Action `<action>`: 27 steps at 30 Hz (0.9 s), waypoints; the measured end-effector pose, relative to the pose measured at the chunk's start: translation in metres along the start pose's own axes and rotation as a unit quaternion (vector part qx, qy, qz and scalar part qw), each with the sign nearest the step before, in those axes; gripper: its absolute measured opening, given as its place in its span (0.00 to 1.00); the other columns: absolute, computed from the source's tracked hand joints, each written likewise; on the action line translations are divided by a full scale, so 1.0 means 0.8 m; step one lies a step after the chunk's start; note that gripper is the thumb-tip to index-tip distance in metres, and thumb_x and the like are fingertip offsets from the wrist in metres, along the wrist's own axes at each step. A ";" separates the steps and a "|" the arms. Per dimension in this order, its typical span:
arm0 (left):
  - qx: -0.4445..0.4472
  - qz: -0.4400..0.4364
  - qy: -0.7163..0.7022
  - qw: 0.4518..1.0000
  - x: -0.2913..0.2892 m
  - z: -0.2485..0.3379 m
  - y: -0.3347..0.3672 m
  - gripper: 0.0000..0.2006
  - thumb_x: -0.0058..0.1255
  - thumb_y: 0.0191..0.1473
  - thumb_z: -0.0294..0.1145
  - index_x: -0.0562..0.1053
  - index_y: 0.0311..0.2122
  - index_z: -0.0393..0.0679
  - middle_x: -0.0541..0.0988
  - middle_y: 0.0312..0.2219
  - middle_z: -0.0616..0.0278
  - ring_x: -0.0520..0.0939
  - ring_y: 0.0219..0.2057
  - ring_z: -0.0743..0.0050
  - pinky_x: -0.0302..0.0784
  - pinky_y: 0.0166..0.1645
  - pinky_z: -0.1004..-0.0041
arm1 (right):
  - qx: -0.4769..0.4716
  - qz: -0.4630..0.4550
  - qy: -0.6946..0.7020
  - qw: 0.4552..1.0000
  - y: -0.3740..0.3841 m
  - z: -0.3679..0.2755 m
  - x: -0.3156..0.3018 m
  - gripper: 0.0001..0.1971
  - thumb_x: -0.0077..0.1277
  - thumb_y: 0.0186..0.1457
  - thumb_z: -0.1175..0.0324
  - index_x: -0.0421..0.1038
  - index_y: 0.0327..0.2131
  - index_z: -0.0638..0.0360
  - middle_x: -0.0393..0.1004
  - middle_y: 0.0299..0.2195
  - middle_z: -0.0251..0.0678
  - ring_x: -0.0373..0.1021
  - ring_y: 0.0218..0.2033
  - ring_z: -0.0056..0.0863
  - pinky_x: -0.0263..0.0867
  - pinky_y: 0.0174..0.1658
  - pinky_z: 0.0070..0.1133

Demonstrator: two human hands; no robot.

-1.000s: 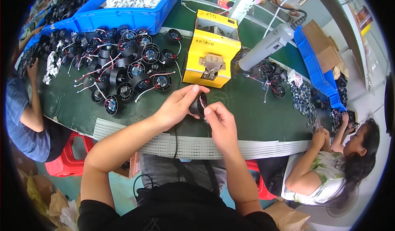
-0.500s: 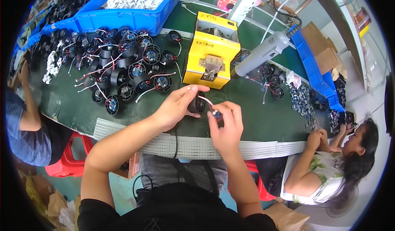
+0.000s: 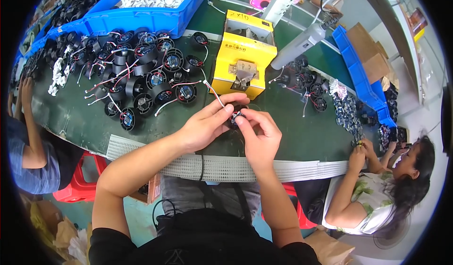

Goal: The person assembles small electric motors by securing screws into plastic casings with an electric screwdriver, connecting wires and other components.

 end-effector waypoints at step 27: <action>-0.157 0.219 0.125 0.955 -0.040 -0.011 0.004 0.18 0.43 0.58 0.21 0.61 0.54 0.33 0.70 0.41 0.53 0.81 0.34 0.65 0.84 0.40 0.68 | -0.118 0.105 0.172 0.972 0.162 -0.055 0.035 0.20 0.47 0.57 0.78 0.54 0.52 0.65 0.65 0.17 0.33 0.61 0.13 0.19 0.60 0.19 0.20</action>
Point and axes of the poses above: each hand's wrist, its own y-axis towards the middle knuckle, its own x-axis out of the palm, z = x × y, the point moved 4 cm from there along y, towards the middle knuckle
